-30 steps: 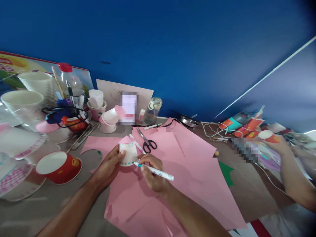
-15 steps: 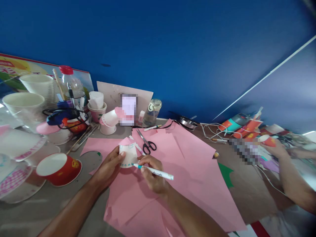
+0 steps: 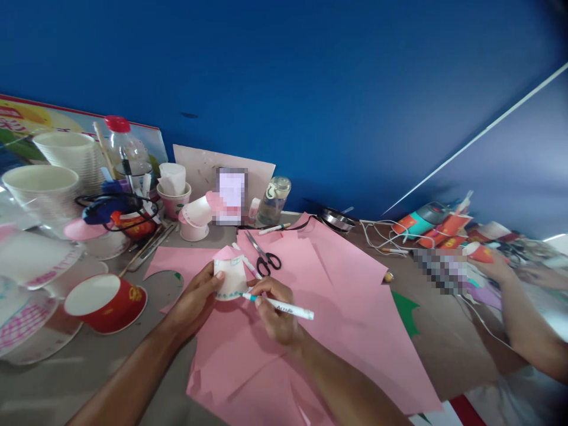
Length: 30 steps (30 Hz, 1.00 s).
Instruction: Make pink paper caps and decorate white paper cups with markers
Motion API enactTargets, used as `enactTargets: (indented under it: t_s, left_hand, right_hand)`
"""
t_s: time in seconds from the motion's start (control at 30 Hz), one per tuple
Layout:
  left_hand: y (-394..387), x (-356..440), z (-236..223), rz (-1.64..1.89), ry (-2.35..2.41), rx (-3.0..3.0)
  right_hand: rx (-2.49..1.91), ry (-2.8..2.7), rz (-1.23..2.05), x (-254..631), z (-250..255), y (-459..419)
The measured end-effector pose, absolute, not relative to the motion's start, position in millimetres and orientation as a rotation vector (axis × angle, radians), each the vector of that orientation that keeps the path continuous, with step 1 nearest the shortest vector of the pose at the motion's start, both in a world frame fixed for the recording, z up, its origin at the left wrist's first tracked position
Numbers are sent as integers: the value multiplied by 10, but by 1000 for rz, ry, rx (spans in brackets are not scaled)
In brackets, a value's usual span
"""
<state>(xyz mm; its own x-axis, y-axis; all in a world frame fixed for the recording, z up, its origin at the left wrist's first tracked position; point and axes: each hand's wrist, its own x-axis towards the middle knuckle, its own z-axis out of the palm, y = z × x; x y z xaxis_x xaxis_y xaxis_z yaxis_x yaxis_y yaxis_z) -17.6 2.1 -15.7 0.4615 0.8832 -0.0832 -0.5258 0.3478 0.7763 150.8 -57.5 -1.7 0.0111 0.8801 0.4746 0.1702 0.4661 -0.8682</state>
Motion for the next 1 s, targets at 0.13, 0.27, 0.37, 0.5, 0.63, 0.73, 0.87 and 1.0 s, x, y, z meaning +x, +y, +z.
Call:
enactTargets:
  t_s: [0.13,0.27,0.37,0.5,0.63,0.73,0.87,1.0]
  left_hand:
    - [9,-167,-137,981,567,733]
    - [2,-159,-141,987,598,784]
    - [-2,-155,-138,976,625,835]
    - [-9,-150,-116,984,655,825]
    - [-14,-148,-108,997,659,800]
    - [-14,-147,-116,991,635,790]
    - [-7,-151,-139,993,621,781]
    - [0,-164,-169,971,592,780]
  right_hand:
    - [-934,-1421,796,1513,-20,-575]
    - [-938,-1447,804,1508,-13,-588]
    - [-949,-1458,772,1503,0,-593]
    - [-958,-1465,739,1501,18,-590]
    - [-953,-1490,727,1505,31,-586]
    - [-950,-1493,718,1507,26,-581]
    - [-936,-1494,709,1506,18,-577]
    - [-968,-1498,701,1508,22,-574]
